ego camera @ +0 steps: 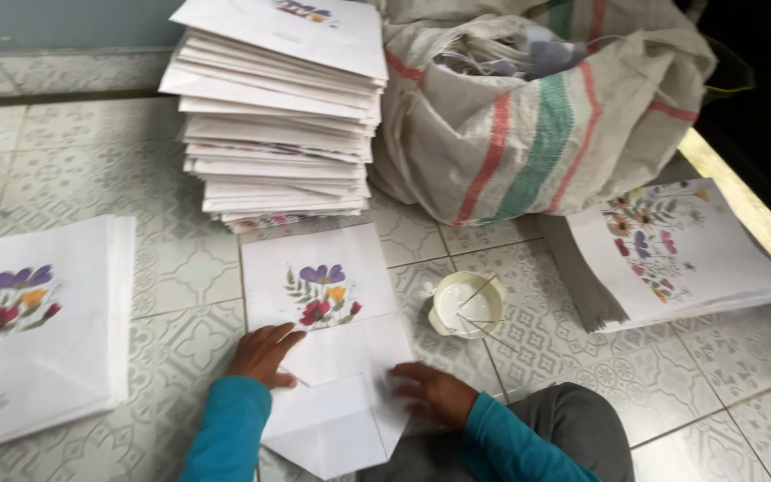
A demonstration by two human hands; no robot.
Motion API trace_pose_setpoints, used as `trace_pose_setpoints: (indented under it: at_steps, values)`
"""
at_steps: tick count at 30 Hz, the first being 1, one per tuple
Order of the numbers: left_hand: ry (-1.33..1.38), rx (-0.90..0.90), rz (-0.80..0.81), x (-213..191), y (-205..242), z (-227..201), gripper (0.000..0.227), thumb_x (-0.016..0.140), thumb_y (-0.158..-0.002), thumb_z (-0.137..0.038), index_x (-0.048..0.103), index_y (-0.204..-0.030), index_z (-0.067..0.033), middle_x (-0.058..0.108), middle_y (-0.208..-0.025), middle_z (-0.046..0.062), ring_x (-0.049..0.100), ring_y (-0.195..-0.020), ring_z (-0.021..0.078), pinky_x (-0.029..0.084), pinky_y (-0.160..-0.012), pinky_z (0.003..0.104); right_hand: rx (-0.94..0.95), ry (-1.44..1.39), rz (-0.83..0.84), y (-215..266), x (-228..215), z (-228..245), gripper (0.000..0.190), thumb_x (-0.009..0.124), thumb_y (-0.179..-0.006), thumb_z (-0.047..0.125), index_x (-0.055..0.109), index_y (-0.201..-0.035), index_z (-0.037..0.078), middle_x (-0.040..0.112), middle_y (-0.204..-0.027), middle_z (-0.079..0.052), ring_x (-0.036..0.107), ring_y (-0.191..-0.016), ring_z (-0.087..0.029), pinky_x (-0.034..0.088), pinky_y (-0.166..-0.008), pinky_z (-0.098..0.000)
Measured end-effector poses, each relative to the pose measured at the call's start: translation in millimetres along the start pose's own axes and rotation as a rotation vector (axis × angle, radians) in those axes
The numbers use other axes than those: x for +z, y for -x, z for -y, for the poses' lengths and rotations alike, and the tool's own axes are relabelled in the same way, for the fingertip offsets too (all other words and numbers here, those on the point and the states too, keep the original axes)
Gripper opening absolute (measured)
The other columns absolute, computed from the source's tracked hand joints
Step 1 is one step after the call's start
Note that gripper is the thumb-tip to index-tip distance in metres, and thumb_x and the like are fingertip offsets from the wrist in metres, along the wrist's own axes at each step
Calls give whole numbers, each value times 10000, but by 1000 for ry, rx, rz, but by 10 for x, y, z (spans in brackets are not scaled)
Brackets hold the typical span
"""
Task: The person sits on the floor and folds white paper sheets into envelopes. They apply glue to the flaps using a small brush, press the flaps to seal them, and stack the finished envelopes. The person repeats this process for multiple sheets.
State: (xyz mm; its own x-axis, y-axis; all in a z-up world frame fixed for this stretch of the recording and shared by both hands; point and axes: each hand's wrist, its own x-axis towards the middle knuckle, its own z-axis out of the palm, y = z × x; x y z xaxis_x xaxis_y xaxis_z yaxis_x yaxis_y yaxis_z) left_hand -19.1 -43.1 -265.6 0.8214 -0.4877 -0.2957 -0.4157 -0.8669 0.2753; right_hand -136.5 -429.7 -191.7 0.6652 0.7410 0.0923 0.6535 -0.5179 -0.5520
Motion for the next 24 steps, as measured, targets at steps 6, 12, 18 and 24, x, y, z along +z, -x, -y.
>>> trace_pose_setpoints:
  at_steps: [6,12,18,24]
  values:
    - [116,49,-158,-174,93,-43,387,755,-822,-361,710,-1180,-222,652,-1336,-107,590,-1211,166,451,-1064,362,702,374,-467,554,-551,-607,296,782,-811,145,773,-1106,173,656,-1177,-66,636,-1029,-266,518,-953,-405]
    - [271,-488,-417,-359,98,-480,274,514,-1006,-403,630,-1215,-269,786,-1000,46,728,-866,344,559,-770,469,853,245,-385,702,-551,-816,239,692,-852,76,773,-1066,143,718,-999,-37,700,-903,-237,576,-870,-364]
    - [-14,-720,-960,10,-183,-800,370,825,-843,-234,532,-1048,-140,521,-1073,76,522,-984,245,482,-937,371,825,157,-568,669,-753,-386,243,710,-827,36,805,-1036,115,684,-865,-37,619,-669,-167,542,-639,-307]
    - [-146,-528,-885,299,-160,-1028,365,657,-930,-183,629,-1293,-207,548,-1526,68,573,-1249,269,462,-1034,417,832,150,-530,853,-553,-450,222,715,-840,49,811,-1018,141,698,-878,-14,618,-663,-155,548,-643,-291]
